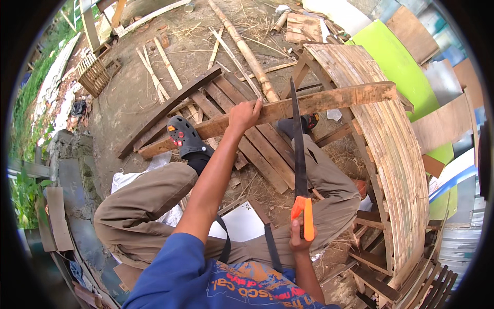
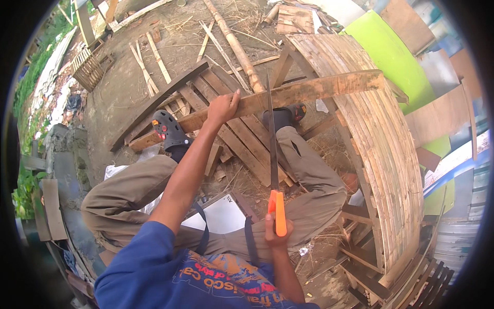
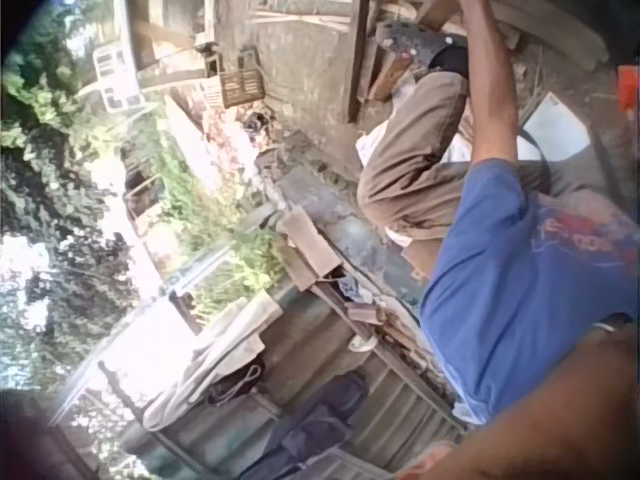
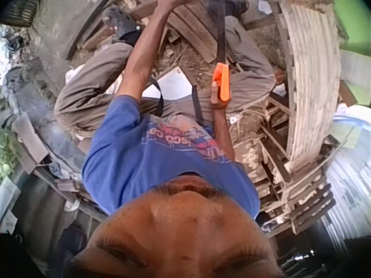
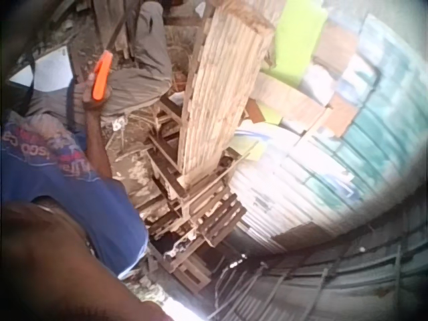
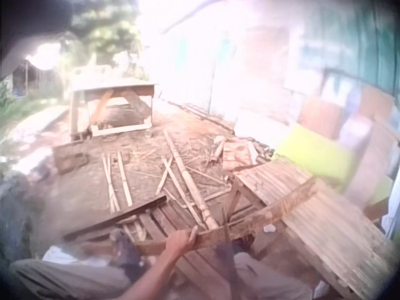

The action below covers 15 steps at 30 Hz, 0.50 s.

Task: The person sits on the ground and uses a hand saw to cut a wooden plank resting on a makeshift support. The sawing continues throughout the clip with repetitive strokes.

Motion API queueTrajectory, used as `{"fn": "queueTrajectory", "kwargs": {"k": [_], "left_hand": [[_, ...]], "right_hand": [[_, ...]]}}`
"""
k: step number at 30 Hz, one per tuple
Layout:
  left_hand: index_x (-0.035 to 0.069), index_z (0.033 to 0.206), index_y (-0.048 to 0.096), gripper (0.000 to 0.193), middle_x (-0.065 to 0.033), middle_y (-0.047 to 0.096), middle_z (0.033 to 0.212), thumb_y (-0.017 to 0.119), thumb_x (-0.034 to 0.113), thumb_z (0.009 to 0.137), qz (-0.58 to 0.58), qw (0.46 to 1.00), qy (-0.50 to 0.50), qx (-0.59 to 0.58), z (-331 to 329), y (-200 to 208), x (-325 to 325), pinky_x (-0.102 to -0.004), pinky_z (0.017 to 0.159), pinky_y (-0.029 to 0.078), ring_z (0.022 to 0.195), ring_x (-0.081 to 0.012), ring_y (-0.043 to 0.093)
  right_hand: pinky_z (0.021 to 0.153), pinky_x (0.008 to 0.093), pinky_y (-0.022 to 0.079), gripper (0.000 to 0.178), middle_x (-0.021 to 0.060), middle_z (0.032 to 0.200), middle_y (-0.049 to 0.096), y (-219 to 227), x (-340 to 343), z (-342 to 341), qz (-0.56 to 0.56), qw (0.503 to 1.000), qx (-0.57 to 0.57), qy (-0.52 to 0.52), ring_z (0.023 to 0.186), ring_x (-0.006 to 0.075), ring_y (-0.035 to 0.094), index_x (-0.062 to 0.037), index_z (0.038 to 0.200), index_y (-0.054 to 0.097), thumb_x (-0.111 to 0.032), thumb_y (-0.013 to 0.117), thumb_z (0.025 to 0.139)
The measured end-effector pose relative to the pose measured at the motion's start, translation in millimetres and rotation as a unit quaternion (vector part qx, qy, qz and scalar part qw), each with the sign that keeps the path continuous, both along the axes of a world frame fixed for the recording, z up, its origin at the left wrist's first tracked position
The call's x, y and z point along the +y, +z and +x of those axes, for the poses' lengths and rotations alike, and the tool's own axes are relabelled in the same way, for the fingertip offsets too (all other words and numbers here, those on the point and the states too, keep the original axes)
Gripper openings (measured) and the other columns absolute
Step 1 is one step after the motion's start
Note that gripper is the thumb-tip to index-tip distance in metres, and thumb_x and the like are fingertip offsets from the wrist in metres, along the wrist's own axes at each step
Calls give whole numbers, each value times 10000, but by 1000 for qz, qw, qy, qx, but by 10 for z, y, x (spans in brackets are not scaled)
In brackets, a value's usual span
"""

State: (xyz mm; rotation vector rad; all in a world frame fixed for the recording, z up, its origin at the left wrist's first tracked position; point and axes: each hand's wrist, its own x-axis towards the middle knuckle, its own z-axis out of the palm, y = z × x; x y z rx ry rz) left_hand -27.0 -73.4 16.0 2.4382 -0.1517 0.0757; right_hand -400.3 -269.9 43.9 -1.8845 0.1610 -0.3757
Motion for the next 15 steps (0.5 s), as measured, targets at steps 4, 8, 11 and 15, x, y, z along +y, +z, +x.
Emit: {"fn": "queueTrajectory", "kwargs": {"k": [4,8,11,15], "left_hand": [[23,842,732,711,-272,701,856,346,585,1042,6,1000,-7,-19,2,-2,47,-550,764,521,836,-477,675],[37,891,739,640,-246,707,853,409,568,1029,21,1000,-20,-9,8,42,30,-514,751,528,846,-442,685],[55,1041,715,534,-195,710,956,537,555,978,-24,993,-37,-108,40,-46,70,-477,825,514,953,-375,682],[64,1241,603,679,-123,642,1172,704,608,848,48,935,-72,-343,-141,-187,132,-448,973,439,1129,-288,605]], "right_hand": [[447,239,339,182,-10,581,532,-46,24,118,-7,999,-44,-1,466,58,451,-39,808,567,-104,638,962],[482,316,406,171,41,565,543,-236,-8,8,-36,999,16,-17,469,175,525,-28,770,607,-90,668,917],[474,345,415,178,63,541,532,-93,62,72,10,998,57,-16,463,212,559,-29,749,635,-105,690,902],[473,343,406,197,63,533,521,-138,109,96,16,999,30,-24,460,204,554,-26,744,625,-117,686,908]]}}
